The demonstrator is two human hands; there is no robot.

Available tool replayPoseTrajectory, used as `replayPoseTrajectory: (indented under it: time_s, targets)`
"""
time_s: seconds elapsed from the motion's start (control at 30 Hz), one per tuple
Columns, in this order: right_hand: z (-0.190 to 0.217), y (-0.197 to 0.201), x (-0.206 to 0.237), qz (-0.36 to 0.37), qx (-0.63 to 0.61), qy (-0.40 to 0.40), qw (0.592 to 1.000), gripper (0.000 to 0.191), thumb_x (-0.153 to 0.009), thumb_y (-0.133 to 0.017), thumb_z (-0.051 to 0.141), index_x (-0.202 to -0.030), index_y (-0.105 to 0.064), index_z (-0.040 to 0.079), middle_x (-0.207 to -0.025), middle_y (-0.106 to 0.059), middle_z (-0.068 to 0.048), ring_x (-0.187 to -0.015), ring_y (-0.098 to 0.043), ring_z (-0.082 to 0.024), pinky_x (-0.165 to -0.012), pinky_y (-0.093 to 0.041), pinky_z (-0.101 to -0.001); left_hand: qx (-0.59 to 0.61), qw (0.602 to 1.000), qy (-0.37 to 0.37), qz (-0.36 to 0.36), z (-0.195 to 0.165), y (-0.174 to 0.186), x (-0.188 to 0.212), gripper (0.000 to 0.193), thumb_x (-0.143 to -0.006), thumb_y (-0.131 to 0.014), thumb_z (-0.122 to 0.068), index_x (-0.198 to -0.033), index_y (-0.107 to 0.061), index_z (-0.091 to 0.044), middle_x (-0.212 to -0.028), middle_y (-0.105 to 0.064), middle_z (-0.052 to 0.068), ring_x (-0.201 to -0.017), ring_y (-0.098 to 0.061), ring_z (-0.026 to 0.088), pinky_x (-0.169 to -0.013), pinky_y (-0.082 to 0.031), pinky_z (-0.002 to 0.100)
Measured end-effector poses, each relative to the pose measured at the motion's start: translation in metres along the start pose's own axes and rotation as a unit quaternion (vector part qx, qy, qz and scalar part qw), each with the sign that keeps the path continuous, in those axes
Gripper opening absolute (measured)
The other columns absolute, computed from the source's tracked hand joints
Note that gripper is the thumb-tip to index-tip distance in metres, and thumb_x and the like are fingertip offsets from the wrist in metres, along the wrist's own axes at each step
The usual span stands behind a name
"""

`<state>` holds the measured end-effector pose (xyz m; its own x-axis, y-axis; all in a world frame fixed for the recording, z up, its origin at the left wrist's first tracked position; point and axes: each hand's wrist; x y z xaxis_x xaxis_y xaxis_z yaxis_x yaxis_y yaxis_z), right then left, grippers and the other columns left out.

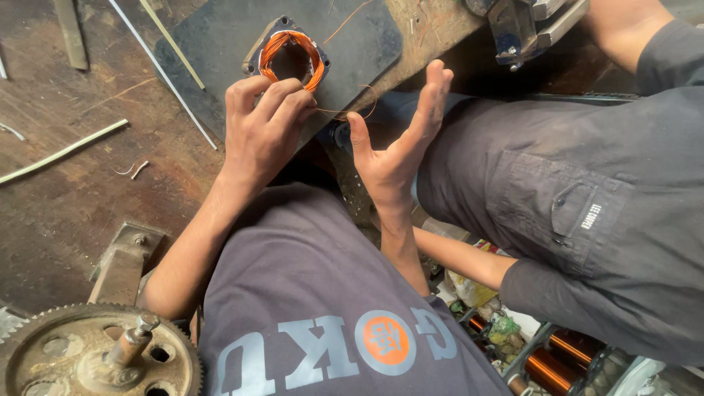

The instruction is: The person winds copper wire around a motor stator, then uses a screwdriver to apply a liquid from a bottle to the wire ends and wipes them with a cloth. The person continues to wind and adjust the wire on the stator.

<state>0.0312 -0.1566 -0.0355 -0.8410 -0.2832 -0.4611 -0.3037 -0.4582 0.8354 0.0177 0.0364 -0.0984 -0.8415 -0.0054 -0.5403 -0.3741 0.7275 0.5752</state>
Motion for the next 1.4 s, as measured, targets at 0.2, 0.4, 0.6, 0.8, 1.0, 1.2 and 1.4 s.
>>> replayPoseTrajectory:
  time_s: [0.2,0.4,0.6,0.8,1.0,1.2,1.4]
  targets:
    - [0.002,0.003,0.002,0.038,-0.144,-0.043,0.988,0.032,-0.115,-0.058,0.025,-0.141,-0.055,0.005,-0.136,-0.066,-0.013,-0.135,-0.06,-0.029,-0.118,-0.047,-0.04,0.039,0.999,0.001,0.006,-0.009,0.009,0.002,0.021,-0.096,-0.08,-0.014,-0.112,-0.067,-0.012,-0.116,-0.066,-0.002,-0.116,-0.056,0.024,-0.101,-0.043,0.042]
    - [-0.027,-0.004,-0.038,0.174,-0.448,-0.246,0.841,0.032,-0.113,-0.055,0.026,-0.129,-0.067,0.001,-0.112,-0.074,-0.007,-0.101,-0.07,-0.014,-0.089,-0.058,-0.0283,0.059,0.994,-0.053,0.075,-0.032,0.031,0.018,0.021,-0.091,-0.078,-0.011,-0.111,-0.069,-0.013,-0.11,-0.069,-0.002,-0.112,-0.057,0.022,-0.102,-0.044,0.041]
    - [-0.026,-0.054,-0.059,0.246,-0.509,-0.275,0.778,0.031,-0.105,-0.068,0.028,-0.125,-0.071,0.005,-0.102,-0.072,-0.002,-0.086,-0.066,-0.008,-0.073,-0.054,-0.0236,0.077,0.986,-0.069,0.13,-0.057,0.062,0.023,0.021,-0.093,-0.077,-0.025,-0.111,-0.069,-0.015,-0.11,-0.07,-0.002,-0.112,-0.058,0.024,-0.103,-0.043,0.044]
    - [-0.023,-0.06,-0.065,0.231,-0.559,-0.253,0.755,0.026,-0.102,-0.075,0.026,-0.119,-0.074,0.006,-0.099,-0.072,0.001,-0.084,-0.063,-0.006,-0.071,-0.051,-0.0232,0.161,0.984,0.069,-0.017,-0.066,0.064,0.004,0.033,-0.108,-0.071,-0.013,-0.138,-0.057,-0.009,-0.137,-0.064,0.006,-0.128,-0.06,0.029,-0.107,-0.048,0.039]
    - [-0.04,-0.039,-0.078,0.146,-0.322,-0.04,0.935,0.009,-0.104,-0.077,0.015,-0.105,-0.073,0.007,-0.094,-0.07,-0.005,-0.081,-0.067,-0.015,-0.073,-0.054,-0.0279,-0.033,0.994,0.101,0.019,-0.031,0.025,-0.044,0.024,-0.106,-0.072,-0.005,-0.129,-0.066,-0.01,-0.131,-0.069,0.005,-0.124,-0.062,0.03,-0.108,-0.05,0.041]
    - [-0.076,-0.052,-0.127,0.131,-0.207,0.315,0.917,0.022,-0.091,-0.081,0.006,-0.111,-0.072,0.007,-0.111,-0.073,-0.006,-0.11,-0.071,-0.029,-0.108,-0.046,-0.0434,0.013,0.984,0.151,0.089,-0.007,-0.002,-0.071,0.034,-0.099,-0.067,-0.005,-0.133,-0.066,-0.006,-0.136,-0.066,0.011,-0.127,-0.06,0.031,-0.101,-0.052,0.042]
    - [-0.079,-0.07,-0.152,0.254,-0.283,0.267,0.885,0.018,-0.09,-0.082,0.007,-0.105,-0.071,0.009,-0.097,-0.071,-0.006,-0.095,-0.07,-0.025,-0.106,-0.051,-0.0466,0.019,0.97,0.236,0.05,-0.016,-0.01,-0.085,0.02,-0.099,-0.07,-0.013,-0.119,-0.07,-0.008,-0.129,-0.067,0.006,-0.126,-0.059,0.03,-0.095,-0.053,0.042]
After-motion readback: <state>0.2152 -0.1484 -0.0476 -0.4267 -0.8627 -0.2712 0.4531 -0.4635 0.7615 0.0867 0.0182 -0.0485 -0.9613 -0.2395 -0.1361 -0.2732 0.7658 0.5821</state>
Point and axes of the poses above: each hand's wrist, its own x-axis away from the middle knuckle, its own y-axis out of the back of the hand, z = x × y
